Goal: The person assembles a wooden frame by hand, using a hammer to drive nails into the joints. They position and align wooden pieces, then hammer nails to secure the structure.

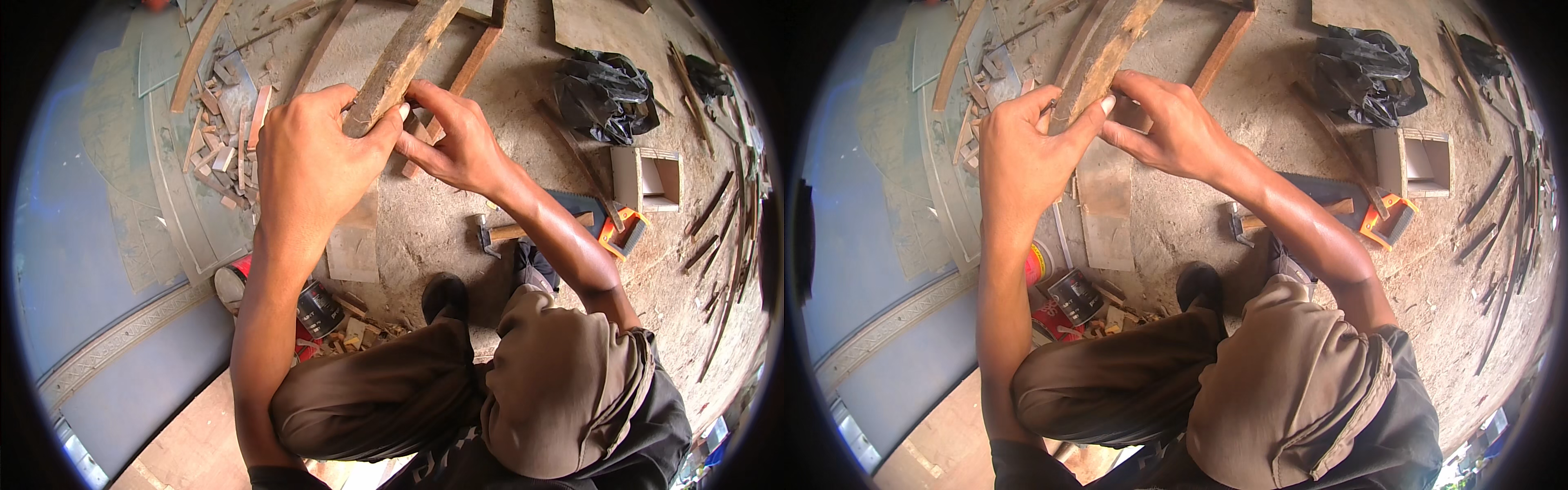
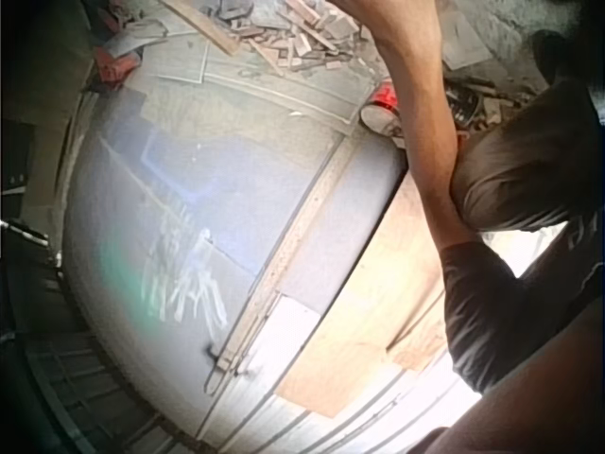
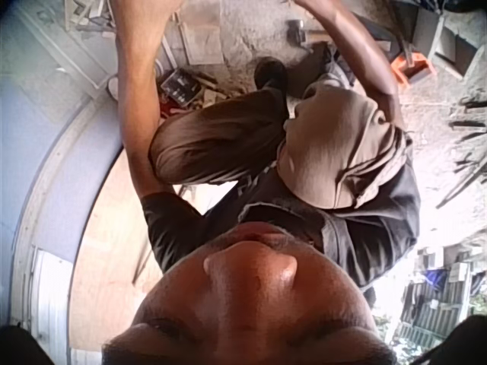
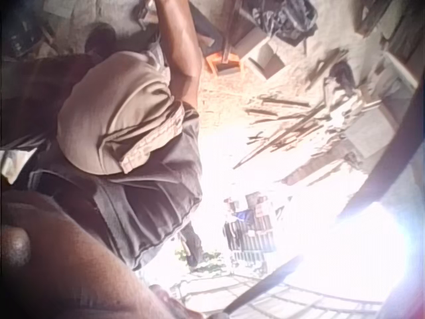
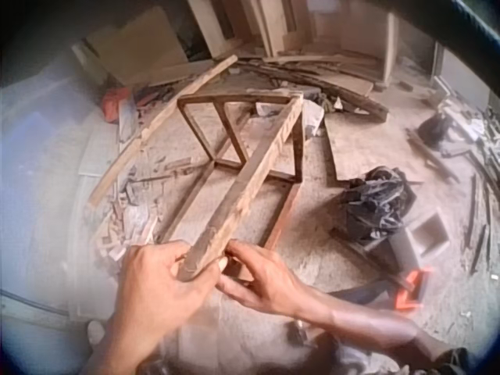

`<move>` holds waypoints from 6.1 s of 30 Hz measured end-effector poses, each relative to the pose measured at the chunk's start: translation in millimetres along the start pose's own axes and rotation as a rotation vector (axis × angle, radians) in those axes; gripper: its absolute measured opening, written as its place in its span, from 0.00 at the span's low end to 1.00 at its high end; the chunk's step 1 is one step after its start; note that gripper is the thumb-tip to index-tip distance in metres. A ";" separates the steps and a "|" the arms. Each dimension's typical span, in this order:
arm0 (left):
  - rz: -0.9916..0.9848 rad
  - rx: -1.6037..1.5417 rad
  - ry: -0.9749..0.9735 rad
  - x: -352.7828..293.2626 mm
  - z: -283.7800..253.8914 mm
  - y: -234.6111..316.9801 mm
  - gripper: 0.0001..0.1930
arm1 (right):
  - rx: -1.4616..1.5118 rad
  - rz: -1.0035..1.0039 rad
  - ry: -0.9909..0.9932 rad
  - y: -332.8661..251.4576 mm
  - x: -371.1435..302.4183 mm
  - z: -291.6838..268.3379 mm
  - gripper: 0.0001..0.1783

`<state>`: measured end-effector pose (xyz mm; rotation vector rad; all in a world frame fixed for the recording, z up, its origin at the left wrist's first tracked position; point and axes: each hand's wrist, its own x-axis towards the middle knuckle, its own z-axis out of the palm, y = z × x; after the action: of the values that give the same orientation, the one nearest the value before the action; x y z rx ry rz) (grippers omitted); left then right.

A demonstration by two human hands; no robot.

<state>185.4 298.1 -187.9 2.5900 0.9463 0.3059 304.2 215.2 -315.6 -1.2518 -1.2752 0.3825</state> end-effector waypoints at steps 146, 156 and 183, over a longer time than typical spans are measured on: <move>0.065 -0.165 -0.007 -48.4 -5.0 -47.4 0.08 | 0.099 -0.022 -0.016 11.8 -40.9 49.7 0.28; 0.063 -0.352 -0.012 -49.2 0.1 -48.5 0.09 | 0.101 -0.031 0.028 15.0 -38.0 48.5 0.29; 0.099 -0.250 -0.020 -45.7 -1.5 -46.5 0.07 | 0.151 -0.085 -0.012 32.0 -28.8 33.4 0.28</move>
<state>123.7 301.4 -209.0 2.4088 0.7240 0.3971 278.7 219.6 -363.6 -1.0664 -1.2805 0.4176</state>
